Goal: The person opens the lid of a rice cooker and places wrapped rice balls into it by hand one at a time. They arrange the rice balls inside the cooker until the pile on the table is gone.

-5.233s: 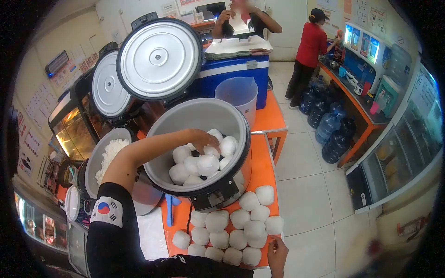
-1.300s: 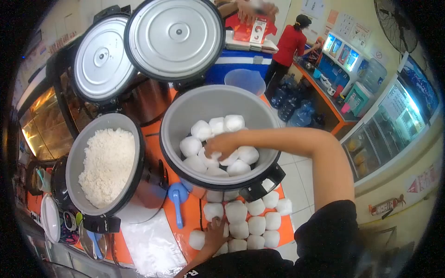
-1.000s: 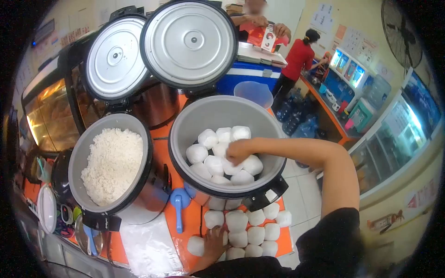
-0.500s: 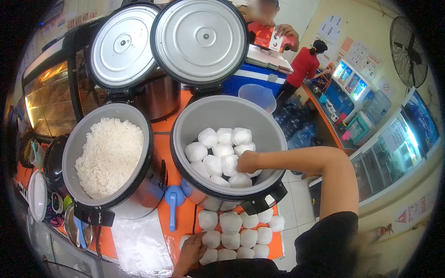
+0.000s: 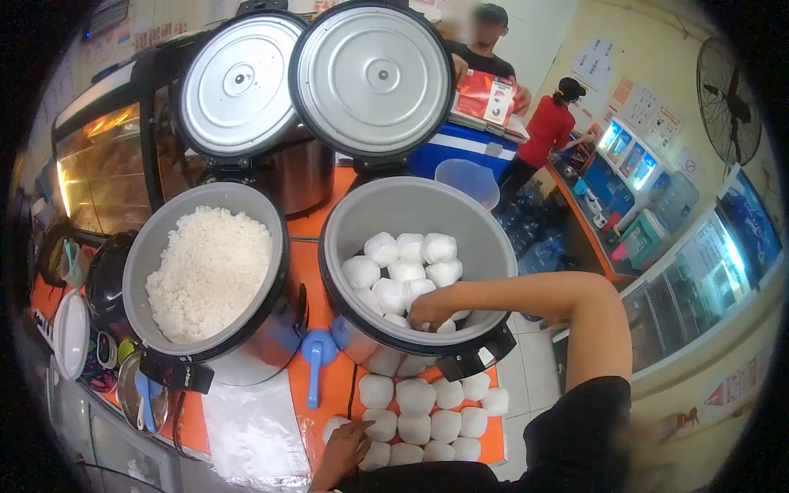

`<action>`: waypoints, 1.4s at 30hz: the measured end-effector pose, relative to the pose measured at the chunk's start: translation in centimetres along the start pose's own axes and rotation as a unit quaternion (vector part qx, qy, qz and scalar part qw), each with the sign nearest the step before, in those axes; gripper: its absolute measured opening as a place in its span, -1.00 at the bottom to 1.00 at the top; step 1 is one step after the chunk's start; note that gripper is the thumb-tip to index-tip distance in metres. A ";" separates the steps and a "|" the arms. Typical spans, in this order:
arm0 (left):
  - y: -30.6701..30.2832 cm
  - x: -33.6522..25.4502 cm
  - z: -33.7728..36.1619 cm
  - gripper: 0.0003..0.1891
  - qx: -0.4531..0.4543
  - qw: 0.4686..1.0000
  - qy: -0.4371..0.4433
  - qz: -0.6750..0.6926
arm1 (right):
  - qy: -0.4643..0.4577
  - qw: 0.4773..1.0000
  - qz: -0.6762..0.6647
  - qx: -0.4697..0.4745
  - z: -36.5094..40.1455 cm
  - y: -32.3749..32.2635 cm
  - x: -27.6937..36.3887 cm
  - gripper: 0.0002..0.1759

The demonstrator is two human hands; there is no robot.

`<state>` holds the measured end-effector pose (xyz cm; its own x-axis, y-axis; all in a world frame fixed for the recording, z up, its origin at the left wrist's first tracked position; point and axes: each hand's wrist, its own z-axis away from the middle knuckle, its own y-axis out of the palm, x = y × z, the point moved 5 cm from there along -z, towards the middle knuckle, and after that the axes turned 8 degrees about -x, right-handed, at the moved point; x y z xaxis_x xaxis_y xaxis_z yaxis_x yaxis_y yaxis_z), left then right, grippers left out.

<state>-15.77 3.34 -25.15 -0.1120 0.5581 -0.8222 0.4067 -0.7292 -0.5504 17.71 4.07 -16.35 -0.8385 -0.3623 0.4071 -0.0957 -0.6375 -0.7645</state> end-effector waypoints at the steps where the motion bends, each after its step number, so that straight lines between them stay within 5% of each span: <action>1: -0.1 0.2 0.2 -0.59 -0.010 1.000 0.000 0.004 | -0.001 1.000 0.000 0.018 0.1 0.3 -0.3 -0.66; 5: -1.1 0.3 1.2 -0.63 -0.037 0.999 0.000 -0.017 | 0.043 0.995 -0.019 0.083 -0.1 0.6 -0.4 -0.73; 8: -2.1 0.8 2.1 -0.61 -0.042 0.999 -0.019 -0.024 | 0.125 0.992 -0.007 0.005 -2.4 -4.1 1.7 -0.76; 9: -2.0 0.7 1.9 -0.63 -0.041 0.999 -0.016 -0.024 | 0.107 0.989 0.003 -0.099 -2.4 -5.7 2.6 -0.75; 21: -0.5 0.1 -0.1 -0.66 -0.009 0.999 0.008 -0.051 | -0.077 0.985 0.003 -0.153 -5.0 0.2 -0.4 -0.65; 24: -0.5 0.8 0.6 -0.67 -0.026 0.998 0.013 -0.049 | 0.069 0.996 -0.011 -0.048 -6.1 -2.5 -1.0 -0.70; 26: -0.4 0.9 0.6 -0.67 -0.039 0.998 0.020 -0.047 | 0.193 0.953 -0.124 -0.199 -4.3 -8.8 1.7 -0.70; 27: -0.2 0.7 0.5 -0.67 -0.025 0.999 0.021 -0.038 | 0.144 0.956 -0.025 -0.254 -4.3 -9.8 1.7 -0.56; 30: -0.3 0.5 0.4 -0.68 0.006 0.999 0.026 -0.034 | 0.064 0.955 0.024 -0.288 -5.4 -6.2 -1.2 -0.41; 32: -0.1 0.6 0.3 -0.68 0.007 0.998 0.034 -0.046 | 0.096 0.959 0.003 -0.265 -6.0 -5.9 -1.6 -0.36; 38: 0.8 1.2 0.1 -0.47 0.034 0.992 0.017 -0.121 | 0.030 0.987 -0.076 -0.142 -6.6 -8.9 -1.3 -0.47; 39: 1.1 1.4 0.1 -0.42 0.022 0.990 0.025 -0.139 | -0.010 0.973 -0.051 -0.225 -7.1 -9.7 -2.2 -0.53; 40: 1.6 1.6 0.1 -0.36 0.011 0.987 0.031 -0.158 | 0.053 0.953 -0.020 -0.297 -7.6 -10.2 -4.0 -0.50; 42: 2.4 1.8 -0.3 -0.27 -0.009 0.983 0.041 -0.181 | 0.099 0.938 0.071 -0.325 -7.4 -10.4 -4.4 -0.47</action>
<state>-14.69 2.71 -27.93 -0.1787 0.8105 -0.5579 0.3694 -0.4702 -0.8015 18.36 17.33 -13.91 -0.9442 -0.2382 0.2274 -0.2295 -0.0194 -0.9731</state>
